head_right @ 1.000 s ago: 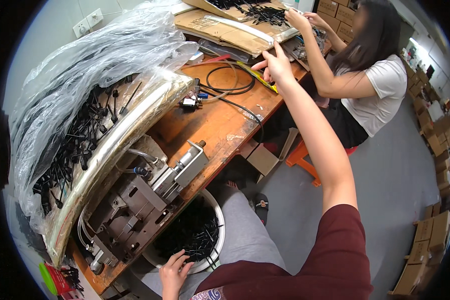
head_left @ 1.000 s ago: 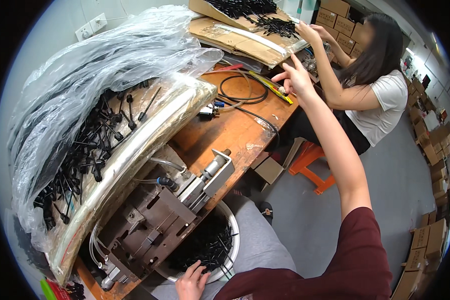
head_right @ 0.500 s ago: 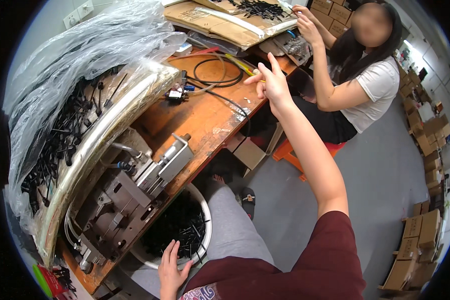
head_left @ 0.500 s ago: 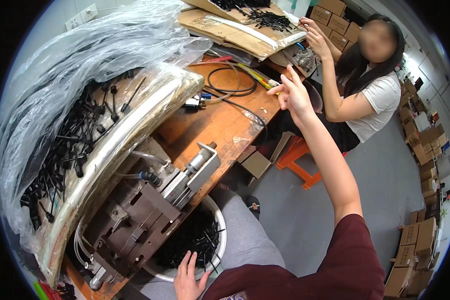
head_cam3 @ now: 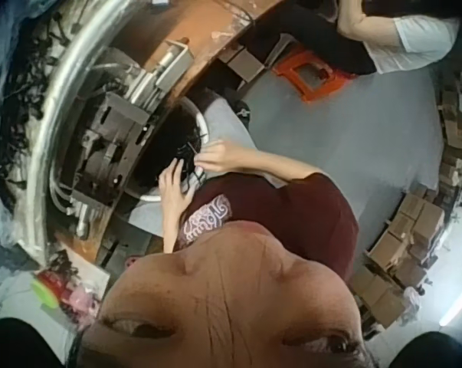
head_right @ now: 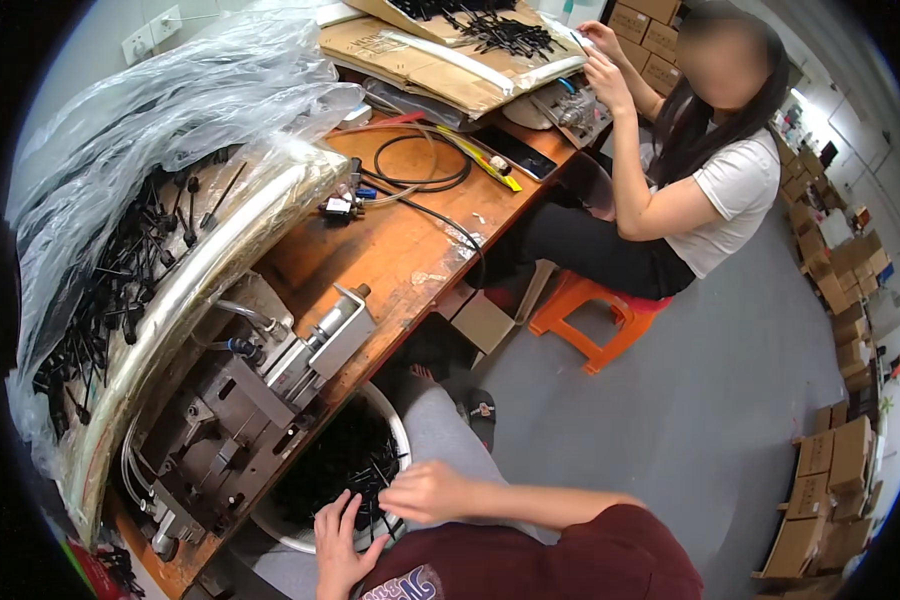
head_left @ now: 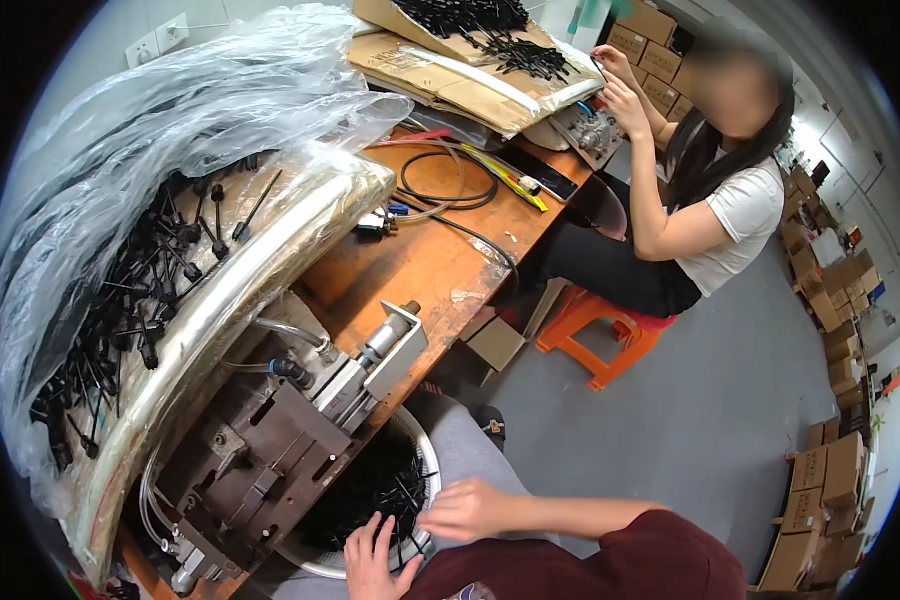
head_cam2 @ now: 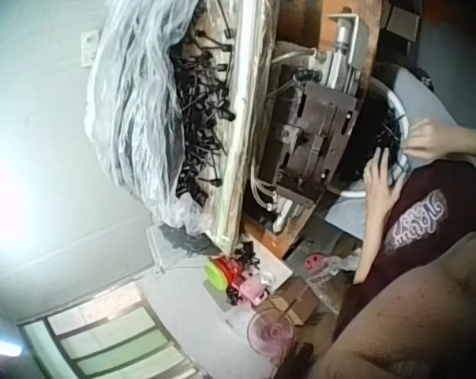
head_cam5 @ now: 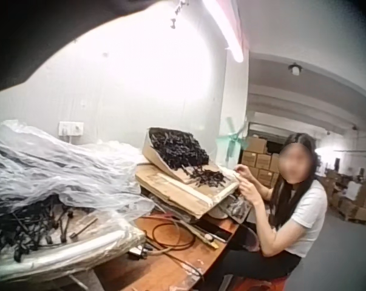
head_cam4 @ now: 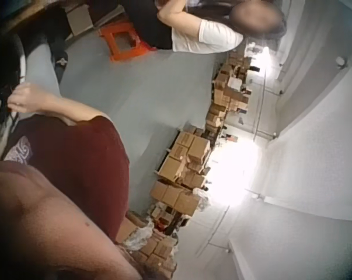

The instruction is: Assembling small electronic components using a pneumatic clamping jig on a workbench.

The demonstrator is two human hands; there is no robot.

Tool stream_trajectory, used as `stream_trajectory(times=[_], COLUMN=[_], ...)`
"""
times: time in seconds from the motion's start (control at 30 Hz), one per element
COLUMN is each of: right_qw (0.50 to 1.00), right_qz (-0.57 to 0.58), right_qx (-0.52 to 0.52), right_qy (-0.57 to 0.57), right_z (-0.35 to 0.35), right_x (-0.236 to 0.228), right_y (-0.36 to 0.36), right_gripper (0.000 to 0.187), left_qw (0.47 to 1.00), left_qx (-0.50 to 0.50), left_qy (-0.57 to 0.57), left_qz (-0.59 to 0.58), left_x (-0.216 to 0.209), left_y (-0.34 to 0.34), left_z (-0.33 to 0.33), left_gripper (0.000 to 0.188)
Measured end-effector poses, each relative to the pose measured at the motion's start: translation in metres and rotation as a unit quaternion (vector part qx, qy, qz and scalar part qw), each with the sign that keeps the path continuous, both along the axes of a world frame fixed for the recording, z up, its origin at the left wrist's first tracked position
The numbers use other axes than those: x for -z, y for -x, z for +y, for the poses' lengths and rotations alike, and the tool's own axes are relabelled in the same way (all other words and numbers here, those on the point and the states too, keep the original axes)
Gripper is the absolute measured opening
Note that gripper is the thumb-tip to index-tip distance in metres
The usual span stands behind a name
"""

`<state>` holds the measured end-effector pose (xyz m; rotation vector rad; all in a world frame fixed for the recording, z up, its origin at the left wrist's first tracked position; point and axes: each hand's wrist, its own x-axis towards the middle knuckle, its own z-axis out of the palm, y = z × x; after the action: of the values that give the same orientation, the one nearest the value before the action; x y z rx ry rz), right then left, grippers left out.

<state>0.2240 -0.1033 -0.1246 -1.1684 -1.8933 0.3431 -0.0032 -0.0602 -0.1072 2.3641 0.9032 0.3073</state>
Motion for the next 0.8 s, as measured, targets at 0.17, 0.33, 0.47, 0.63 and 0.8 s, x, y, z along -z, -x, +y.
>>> stream_trajectory(times=[0.17,0.33,0.47,0.63,0.8], right_qw=[0.972,0.947,0.925,0.911,0.914], right_qz=[-0.134,-0.226,-0.245,-0.201,-0.206], right_qx=[0.027,-0.049,-0.110,-0.132,-0.150], right_qy=[0.190,0.224,0.268,0.334,0.316], right_z=[-0.008,-0.006,-0.003,0.002,0.002], right_x=[0.041,0.058,0.077,0.075,0.077], right_y=[0.030,0.029,0.047,0.057,0.058], right_gripper=[0.008,0.012,0.016,0.019,0.022], left_qw=[0.997,0.987,0.982,0.983,0.954], left_qx=[-0.056,-0.158,-0.178,-0.155,-0.151], left_qy=[-0.031,0.013,0.058,0.079,0.225], left_qz=[-0.034,-0.019,0.015,0.064,0.129], left_x=[-0.003,0.002,0.021,0.016,0.043], left_y=[0.015,0.019,0.031,0.034,0.043], left_z=[-0.001,-0.005,-0.010,-0.016,-0.011], left_gripper=[0.053,0.035,0.022,0.028,0.067])
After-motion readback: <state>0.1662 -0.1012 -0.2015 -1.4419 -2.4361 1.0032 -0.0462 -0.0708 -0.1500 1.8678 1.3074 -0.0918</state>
